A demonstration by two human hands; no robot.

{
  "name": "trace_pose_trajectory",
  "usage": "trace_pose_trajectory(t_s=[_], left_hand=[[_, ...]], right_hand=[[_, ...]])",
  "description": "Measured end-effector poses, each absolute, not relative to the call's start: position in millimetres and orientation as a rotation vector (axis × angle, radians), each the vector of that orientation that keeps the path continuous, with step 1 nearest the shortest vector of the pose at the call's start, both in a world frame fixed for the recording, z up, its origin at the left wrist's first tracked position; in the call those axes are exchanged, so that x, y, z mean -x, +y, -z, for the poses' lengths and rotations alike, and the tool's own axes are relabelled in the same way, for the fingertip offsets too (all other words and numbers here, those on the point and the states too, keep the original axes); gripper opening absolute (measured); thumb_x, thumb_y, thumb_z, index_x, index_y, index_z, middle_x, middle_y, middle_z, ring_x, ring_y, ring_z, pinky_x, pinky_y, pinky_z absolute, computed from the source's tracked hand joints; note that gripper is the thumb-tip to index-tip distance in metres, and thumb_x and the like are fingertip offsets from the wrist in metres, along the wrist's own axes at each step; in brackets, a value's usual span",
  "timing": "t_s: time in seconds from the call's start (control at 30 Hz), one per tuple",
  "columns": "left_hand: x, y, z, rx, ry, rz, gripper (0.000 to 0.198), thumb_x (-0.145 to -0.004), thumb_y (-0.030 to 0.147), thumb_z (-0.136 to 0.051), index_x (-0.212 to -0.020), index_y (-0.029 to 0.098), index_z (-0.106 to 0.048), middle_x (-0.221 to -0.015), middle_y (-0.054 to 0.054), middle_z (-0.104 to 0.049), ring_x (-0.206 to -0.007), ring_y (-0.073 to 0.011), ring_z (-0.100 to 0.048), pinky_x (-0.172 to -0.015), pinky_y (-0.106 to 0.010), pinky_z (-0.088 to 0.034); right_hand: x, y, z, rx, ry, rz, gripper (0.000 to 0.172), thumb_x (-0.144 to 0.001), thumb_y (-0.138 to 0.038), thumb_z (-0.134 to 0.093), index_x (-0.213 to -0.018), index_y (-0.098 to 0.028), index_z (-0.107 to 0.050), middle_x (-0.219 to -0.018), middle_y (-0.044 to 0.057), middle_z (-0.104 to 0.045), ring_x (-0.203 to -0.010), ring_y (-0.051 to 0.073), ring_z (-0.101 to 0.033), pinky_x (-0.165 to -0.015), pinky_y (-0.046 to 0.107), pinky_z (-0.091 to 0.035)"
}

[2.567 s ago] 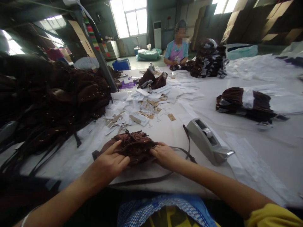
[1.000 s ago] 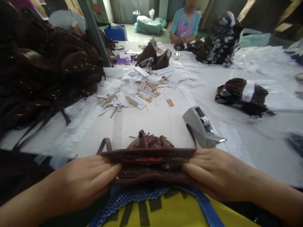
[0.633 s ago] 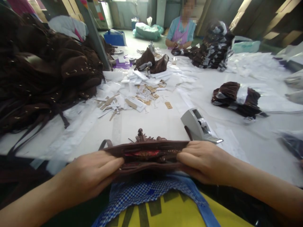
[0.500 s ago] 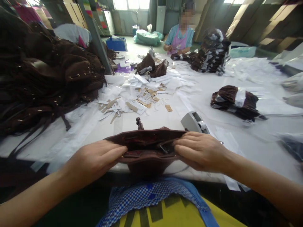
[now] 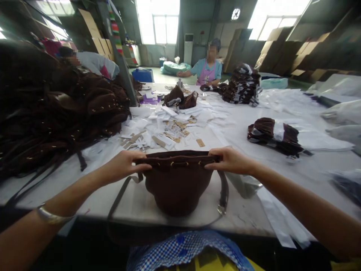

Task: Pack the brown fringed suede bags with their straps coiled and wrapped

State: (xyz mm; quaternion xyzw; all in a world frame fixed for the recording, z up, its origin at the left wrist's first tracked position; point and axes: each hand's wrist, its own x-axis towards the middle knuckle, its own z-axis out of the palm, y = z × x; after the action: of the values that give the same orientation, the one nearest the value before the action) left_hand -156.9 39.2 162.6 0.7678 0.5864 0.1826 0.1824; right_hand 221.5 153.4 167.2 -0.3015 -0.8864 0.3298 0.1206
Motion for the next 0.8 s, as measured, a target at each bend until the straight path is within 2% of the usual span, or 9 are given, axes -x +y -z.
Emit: trace_pose_trajectory(t_s=[0.1, 0.17, 0.23, 0.3, 0.37, 0.5, 0.6, 0.7, 0.8], left_hand=[[147.5, 57.2, -170.5, -1.961, 1.725, -0.863, 0.038, -0.077, 0.052, -0.07, -0.1, 0.022, -0.072, -0.096, -0.003, -0.073, -0.092, -0.0255, -0.068, -0.083, -0.033, -0.054], [139.4, 71.8, -173.8, -1.81, 1.71, -1.165, 0.051, -0.077, 0.048, -0.071, -0.12, 0.022, -0.063, -0.11, -0.006, -0.07, -0.099, -0.0246, -0.067, -0.087, -0.036, -0.054], [133.6, 85.0, -170.8, -1.685, 1.65, -1.367, 0.068, -0.079, 0.044, -0.07, -0.14, 0.023, -0.046, -0.126, -0.011, -0.062, -0.108, -0.0246, -0.064, -0.091, -0.039, -0.053], [131.6, 95.0, -159.1, -1.609, 1.622, -1.384, 0.08, -0.08, 0.044, -0.068, -0.149, 0.025, -0.032, -0.136, -0.015, -0.055, -0.112, -0.0266, -0.063, -0.091, -0.042, -0.053], [132.2, 102.6, -139.5, -1.535, 1.592, -1.262, 0.085, -0.08, 0.049, -0.067, -0.152, 0.024, -0.027, -0.143, -0.018, -0.049, -0.115, -0.03, -0.061, -0.094, -0.047, -0.051], [132.7, 118.6, -96.3, -1.385, 1.594, -1.188, 0.094, -0.075, 0.056, -0.071, -0.15, 0.016, -0.032, -0.148, -0.023, -0.043, -0.134, -0.0364, -0.045, -0.109, -0.05, -0.036], [130.4, 132.5, -79.9, -1.299, 1.564, -1.259, 0.088, -0.081, 0.066, -0.058, -0.15, 0.017, -0.032, -0.153, -0.021, -0.037, -0.141, -0.0341, -0.035, -0.113, -0.046, -0.03], [129.8, 142.5, -79.1, -1.186, 1.48, -1.303, 0.081, -0.088, 0.075, -0.034, -0.147, 0.019, -0.038, -0.15, -0.02, -0.043, -0.138, -0.0341, -0.041, -0.11, -0.051, -0.031], [130.4, 144.5, -83.3, -1.126, 1.369, -1.335, 0.081, -0.085, 0.079, -0.031, -0.133, 0.017, -0.053, -0.13, -0.02, -0.062, -0.124, -0.0335, -0.055, -0.105, -0.052, -0.037]], right_hand=[[-211.5, 162.3, -170.4, 0.96, -2.251, -1.081, 0.031, -0.078, -0.047, -0.07, -0.083, -0.018, -0.063, -0.071, -0.002, -0.059, -0.066, 0.014, -0.052, -0.058, 0.024, -0.038], [-202.3, 171.3, -176.3, 0.985, -2.029, -0.98, 0.029, -0.076, -0.043, -0.072, -0.085, -0.018, -0.061, -0.073, -0.002, -0.059, -0.066, 0.013, -0.052, -0.058, 0.023, -0.038], [-193.5, 179.3, -184.7, 0.975, -1.887, -0.84, 0.027, -0.075, -0.039, -0.071, -0.088, -0.018, -0.061, -0.073, -0.002, -0.059, -0.066, 0.013, -0.051, -0.058, 0.023, -0.038], [-186.6, 183.5, -193.2, 0.932, -1.873, -0.696, 0.024, -0.076, -0.036, -0.069, -0.09, -0.019, -0.06, -0.074, -0.002, -0.059, -0.066, 0.013, -0.051, -0.059, 0.023, -0.039], [-181.9, 184.0, -198.4, 0.874, -1.968, -0.536, 0.021, -0.077, -0.032, -0.067, -0.092, -0.019, -0.06, -0.076, -0.002, -0.06, -0.068, 0.014, -0.051, -0.062, 0.024, -0.04], [-177.6, 185.6, -194.8, 0.686, -2.182, -0.292, 0.018, -0.078, -0.025, -0.064, -0.095, -0.02, -0.06, -0.086, 0.001, -0.063, -0.076, 0.016, -0.054, -0.069, 0.026, -0.043], [-179.5, 194.7, -190.0, 0.631, -2.167, -0.28, 0.017, -0.081, -0.026, -0.063, -0.096, -0.02, -0.059, -0.087, 0.001, -0.062, -0.076, 0.015, -0.055, -0.07, 0.026, -0.043], [-184.9, 208.5, -190.4, 0.701, -2.067, -0.311, 0.017, -0.081, -0.029, -0.066, -0.094, -0.02, -0.058, -0.081, -0.001, -0.059, -0.073, 0.015, -0.053, -0.068, 0.025, -0.042], [-190.3, 225.7, -190.6, 0.778, -2.024, -0.339, 0.017, -0.079, -0.03, -0.067, -0.09, -0.02, -0.058, -0.077, -0.002, -0.056, -0.069, 0.015, -0.05, -0.066, 0.025, -0.041]])
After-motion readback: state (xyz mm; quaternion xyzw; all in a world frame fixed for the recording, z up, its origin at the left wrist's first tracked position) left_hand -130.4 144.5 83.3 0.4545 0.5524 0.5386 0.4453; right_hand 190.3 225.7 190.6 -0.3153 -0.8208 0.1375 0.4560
